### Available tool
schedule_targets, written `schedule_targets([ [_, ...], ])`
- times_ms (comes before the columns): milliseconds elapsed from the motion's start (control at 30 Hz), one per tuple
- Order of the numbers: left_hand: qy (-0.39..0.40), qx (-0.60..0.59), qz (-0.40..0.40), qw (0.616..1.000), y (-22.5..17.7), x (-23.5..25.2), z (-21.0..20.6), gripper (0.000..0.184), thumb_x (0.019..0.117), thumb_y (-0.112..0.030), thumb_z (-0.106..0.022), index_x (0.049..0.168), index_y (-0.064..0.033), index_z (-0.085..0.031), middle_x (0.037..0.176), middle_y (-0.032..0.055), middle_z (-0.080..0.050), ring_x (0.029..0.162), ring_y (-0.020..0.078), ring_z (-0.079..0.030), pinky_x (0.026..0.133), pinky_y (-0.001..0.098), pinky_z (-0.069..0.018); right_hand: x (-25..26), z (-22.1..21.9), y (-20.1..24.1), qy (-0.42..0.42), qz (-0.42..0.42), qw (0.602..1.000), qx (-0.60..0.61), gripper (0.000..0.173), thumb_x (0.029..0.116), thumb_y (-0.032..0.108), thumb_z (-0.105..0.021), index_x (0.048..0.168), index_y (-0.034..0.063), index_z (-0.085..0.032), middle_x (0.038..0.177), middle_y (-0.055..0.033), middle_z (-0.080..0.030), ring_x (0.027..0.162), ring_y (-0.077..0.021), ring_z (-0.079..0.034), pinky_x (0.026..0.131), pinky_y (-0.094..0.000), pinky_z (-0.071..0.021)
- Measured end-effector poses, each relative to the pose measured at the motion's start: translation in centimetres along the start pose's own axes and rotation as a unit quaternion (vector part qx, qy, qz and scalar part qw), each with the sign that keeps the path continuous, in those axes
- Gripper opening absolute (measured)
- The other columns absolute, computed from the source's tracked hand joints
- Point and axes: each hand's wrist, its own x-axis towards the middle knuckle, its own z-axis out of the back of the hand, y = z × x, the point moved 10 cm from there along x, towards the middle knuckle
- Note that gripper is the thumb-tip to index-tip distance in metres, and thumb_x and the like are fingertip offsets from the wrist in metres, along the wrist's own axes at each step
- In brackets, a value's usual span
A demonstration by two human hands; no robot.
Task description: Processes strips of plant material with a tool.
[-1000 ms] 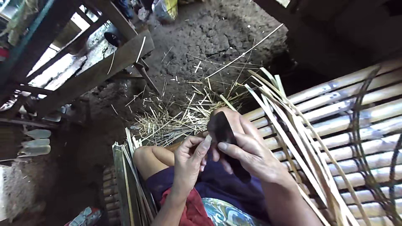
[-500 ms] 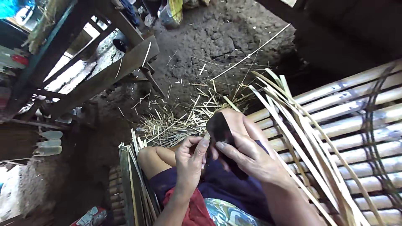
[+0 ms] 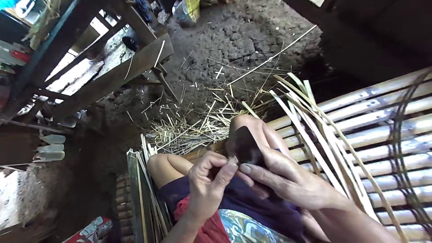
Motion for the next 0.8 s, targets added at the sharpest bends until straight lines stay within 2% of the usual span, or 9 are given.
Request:
schedule_targets([
  [133, -0.002, -0.015, 0.008, 1.0, 0.1, -0.6, -0.1, 0.01, 0.0985, -0.012, -0.066, 0.092, -0.0046, -0.068, 0.085, -0.0043, -0.067, 0.063, -0.0049, -0.055, 0.054, 0.0117, -0.0473, 0.2, -0.3, -0.1, 0.041, -0.027, 0.999, 0.024, 0.011, 0.1089, 0.021, -0.041, 0.106, 0.0138, -0.049, 0.072, 0.0115, -0.053, 0.058, 0.0075, -0.051, 0.052, -0.0086, -0.0459],
  [233, -0.002, 0.046, -0.032, 0.998, -1.1, -0.5, 0.0, 0.01, 0.098, -0.012, -0.067, 0.092, -0.004, -0.069, 0.089, -0.0041, -0.067, 0.067, -0.0048, -0.058, 0.058, 0.0116, -0.0508, 0.1, -0.5, 0.1, 0.019, -0.006, 1.0, 0.02, 0.011, 0.1092, 0.022, -0.042, 0.108, 0.0129, -0.049, 0.074, 0.0111, -0.054, 0.059, 0.0074, -0.052, 0.053, -0.0094, -0.0468],
  [300, -0.015, 0.105, -0.071, 0.992, -2.0, -0.6, 0.2, 0.009, 0.0974, -0.01, -0.067, 0.093, -0.0017, -0.068, 0.091, -0.0021, -0.068, 0.075, -0.0036, -0.062, 0.066, 0.0127, -0.0546, -0.2, -0.6, 0.6, -0.039, 0.022, 0.997, -0.065, 0.017, 0.11, 0.024, -0.042, 0.109, 0.0081, -0.049, 0.076, 0.0079, -0.055, 0.06, 0.0074, -0.053, 0.054, -0.0092, -0.0483],
  [400, -0.058, 0.187, -0.133, 0.972, -3.5, -1.0, 0.4, 0.01, 0.0952, -0.009, -0.07, 0.093, 0.0008, -0.068, 0.092, 0.0003, -0.067, 0.086, -0.0026, -0.065, 0.076, 0.0129, -0.0569, -1.1, -1.5, 1.4, -0.163, 0.088, 0.963, -0.196, 0.026, 0.11, 0.02, -0.041, 0.12, -0.0031, -0.05, 0.079, -0.0032, -0.058, 0.065, 0.002, -0.056, 0.062, -0.0118, -0.0502],
  [500, -0.075, 0.237, -0.175, 0.953, -4.7, -1.4, 0.2, 0.013, 0.0948, -0.011, -0.071, 0.092, 0.0014, -0.068, 0.092, 0.0028, -0.066, 0.088, -0.0024, -0.064, 0.078, 0.0109, -0.0551, -1.5, -2.1, 1.2, -0.204, 0.127, 0.949, -0.204, 0.032, 0.1112, 0.021, -0.039, 0.124, -0.007, -0.048, 0.079, -0.0067, -0.058, 0.067, -0.0002, -0.057, 0.067, -0.0137, -0.0515],
  [567, -0.066, 0.249, -0.18, 0.949, -5.0, -1.6, 0.2, 0.014, 0.0942, -0.01, -0.071, 0.091, 0.0029, -0.068, 0.091, 0.0048, -0.065, 0.085, -0.002, -0.063, 0.076, 0.0102, -0.0547, -1.4, -2.0, 1.0, -0.177, 0.114, 0.963, -0.17, 0.03, 0.1114, 0.023, -0.039, 0.119, -0.0041, -0.049, 0.077, -0.0038, -0.057, 0.066, 0.0013, -0.057, 0.064, -0.0139, -0.0514],
  [667, -0.034, 0.231, -0.143, 0.962, -4.6, -1.6, 0.7, 0.014, 0.0936, -0.009, -0.072, 0.091, 0.0052, -0.069, 0.091, 0.0059, -0.067, 0.083, -0.0015, -0.064, 0.073, 0.011, -0.0553, -0.9, -1.6, 0.8, -0.084, 0.044, 0.987, -0.132, 0.022, 0.1092, 0.023, -0.043, 0.113, 0.0036, -0.051, 0.074, 0.0028, -0.053, 0.058, 0.0049, -0.051, 0.053, -0.0121, -0.0474],
  [733, 0.002, 0.154, -0.075, 0.985, -3.2, -1.5, 0.8, 0.012, 0.0941, -0.007, -0.071, 0.091, 0.0049, -0.07, 0.09, 0.0021, -0.069, 0.078, -0.0038, -0.062, 0.069, 0.0113, -0.0541, -0.6, -1.4, 0.8, -0.015, -0.005, 0.992, -0.123, 0.018, 0.1065, 0.023, -0.045, 0.11, 0.0067, -0.052, 0.071, 0.0062, -0.05, 0.055, 0.0066, -0.048, 0.05, -0.0109, -0.044],
  [800, 0.041, 0.068, -0.005, 0.997, -1.7, -1.4, 0.4, 0.01, 0.0958, -0.008, -0.068, 0.091, 0.0016, -0.069, 0.086, -0.0042, -0.067, 0.07, -0.0073, -0.057, 0.062, 0.0106, -0.0493, -0.2, -1.3, 0.9, 0.038, -0.038, 0.99, -0.129, 0.014, 0.1035, 0.019, -0.047, 0.109, 0.0071, -0.052, 0.069, 0.0082, -0.049, 0.053, 0.0079, -0.046, 0.048, -0.0095, -0.0424],
])
